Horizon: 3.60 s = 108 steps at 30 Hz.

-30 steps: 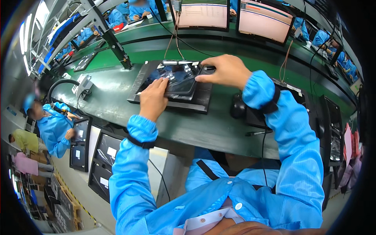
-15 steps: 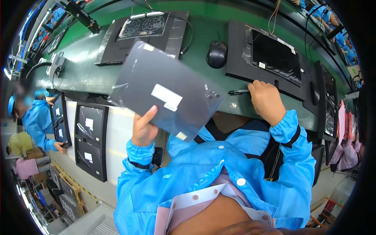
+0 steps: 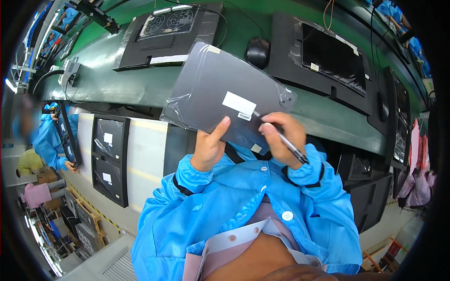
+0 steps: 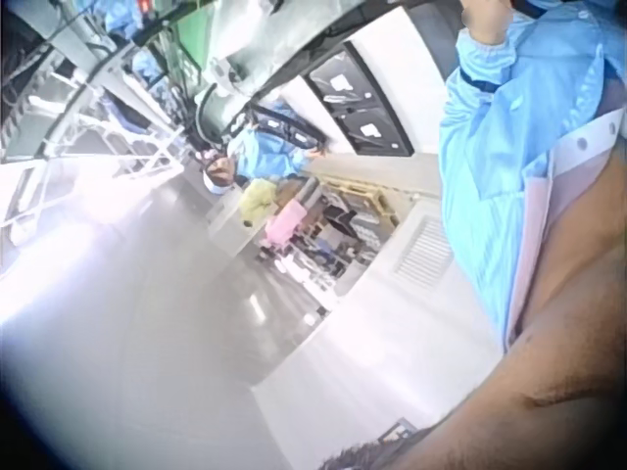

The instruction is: A worker scans barcode labels on tablet devices, checks data on computer monitors, and places them into bins on an electronics assembly line.

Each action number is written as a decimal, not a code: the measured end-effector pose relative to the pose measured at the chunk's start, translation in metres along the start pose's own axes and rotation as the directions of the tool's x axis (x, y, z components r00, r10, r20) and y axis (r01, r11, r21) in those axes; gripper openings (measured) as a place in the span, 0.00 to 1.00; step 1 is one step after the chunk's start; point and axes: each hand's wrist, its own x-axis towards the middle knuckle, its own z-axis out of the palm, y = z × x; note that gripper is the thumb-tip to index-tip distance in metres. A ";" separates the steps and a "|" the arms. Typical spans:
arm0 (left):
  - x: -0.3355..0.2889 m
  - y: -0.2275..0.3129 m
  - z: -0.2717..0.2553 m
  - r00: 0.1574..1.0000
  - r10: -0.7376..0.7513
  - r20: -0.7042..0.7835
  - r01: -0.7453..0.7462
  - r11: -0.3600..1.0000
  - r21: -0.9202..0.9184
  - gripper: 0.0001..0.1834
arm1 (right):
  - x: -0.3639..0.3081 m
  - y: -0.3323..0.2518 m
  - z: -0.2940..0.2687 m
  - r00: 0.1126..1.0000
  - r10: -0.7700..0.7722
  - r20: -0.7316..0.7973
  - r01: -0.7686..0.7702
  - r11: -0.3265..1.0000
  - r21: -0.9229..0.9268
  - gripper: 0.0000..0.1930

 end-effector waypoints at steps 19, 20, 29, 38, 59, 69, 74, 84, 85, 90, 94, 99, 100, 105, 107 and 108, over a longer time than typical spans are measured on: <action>-0.001 0.001 0.004 0.999 0.005 -0.040 -0.005 1.000 -0.006 0.16 | -0.004 0.006 0.012 0.984 0.153 -0.093 -0.145 0.985 0.088 0.10; 0.001 0.001 0.004 0.998 0.027 -0.062 -0.028 0.999 -0.018 0.16 | 0.001 0.005 0.006 0.975 -0.046 -0.216 0.036 0.998 -0.048 0.11; -0.005 0.079 -0.065 0.994 0.111 -0.007 -0.110 0.976 -0.186 0.23 | 0.001 0.020 -0.046 0.948 -0.095 -0.303 -0.177 0.633 -0.753 0.24; 0.009 0.032 -0.008 0.994 -0.093 0.058 0.094 0.995 -0.013 0.26 | -0.113 -0.027 -0.155 0.850 -0.064 -0.523 -0.419 0.520 -0.745 0.20; -0.003 0.054 -0.107 0.996 0.066 -0.052 -0.080 0.936 -0.342 0.22 | -0.570 0.016 -0.517 0.529 0.110 -0.841 -0.847 0.123 -0.517 0.23; -0.168 0.105 -0.230 0.663 0.400 -0.632 -0.609 0.780 -0.145 0.20 | -0.204 0.016 -0.440 0.640 -0.278 -0.716 -0.355 0.719 -0.597 0.22; -0.210 0.108 -0.278 0.536 0.408 -0.740 -0.733 0.659 -0.168 0.19 | -0.032 -0.011 -0.333 0.636 0.136 -0.759 0.020 0.981 0.192 0.26; -0.217 0.133 -0.332 0.543 0.436 -0.718 -0.768 0.604 -0.214 0.17 | 0.064 -0.038 -0.016 0.926 0.377 -0.023 -0.222 0.591 0.775 0.28; -0.222 0.127 -0.328 0.539 0.437 -0.720 -0.770 0.602 -0.212 0.17 | 0.062 -0.037 0.003 0.909 0.414 -0.054 -0.223 0.592 0.774 0.27; -0.215 0.084 -0.289 0.597 0.301 -0.744 -0.652 0.723 -0.230 0.19 | 0.059 -0.028 0.028 0.929 0.371 -0.001 -0.251 0.633 0.732 0.27; -0.194 0.085 -0.309 0.553 0.344 -0.758 -0.686 0.705 -0.181 0.18 | 0.057 -0.022 0.021 0.917 0.373 0.143 -0.355 0.598 0.718 0.27; -0.193 0.112 -0.336 0.599 0.354 -0.718 -0.708 0.654 -0.268 0.18 | 0.044 -0.014 0.027 0.894 0.449 -0.008 -0.325 0.660 0.677 0.28; -0.189 0.115 -0.349 0.575 0.361 -0.734 -0.722 0.646 -0.248 0.18 | 0.039 -0.007 0.027 0.900 0.435 -0.034 -0.302 0.679 0.669 0.28; -0.187 0.154 -0.403 0.518 0.434 -0.738 -0.781 0.591 -0.201 0.18 | 0.041 -0.015 0.078 0.893 0.446 0.058 -0.383 0.687 0.617 0.27; -0.192 0.171 -0.413 0.530 0.438 -0.726 -0.778 0.592 -0.211 0.18 | 0.042 -0.010 0.104 0.887 0.373 0.272 -0.462 0.714 0.527 0.25; -0.198 0.181 -0.407 0.508 0.455 -0.731 -0.778 0.607 -0.164 0.18 | 0.042 -0.016 0.123 0.849 0.366 0.381 -0.521 0.700 0.489 0.25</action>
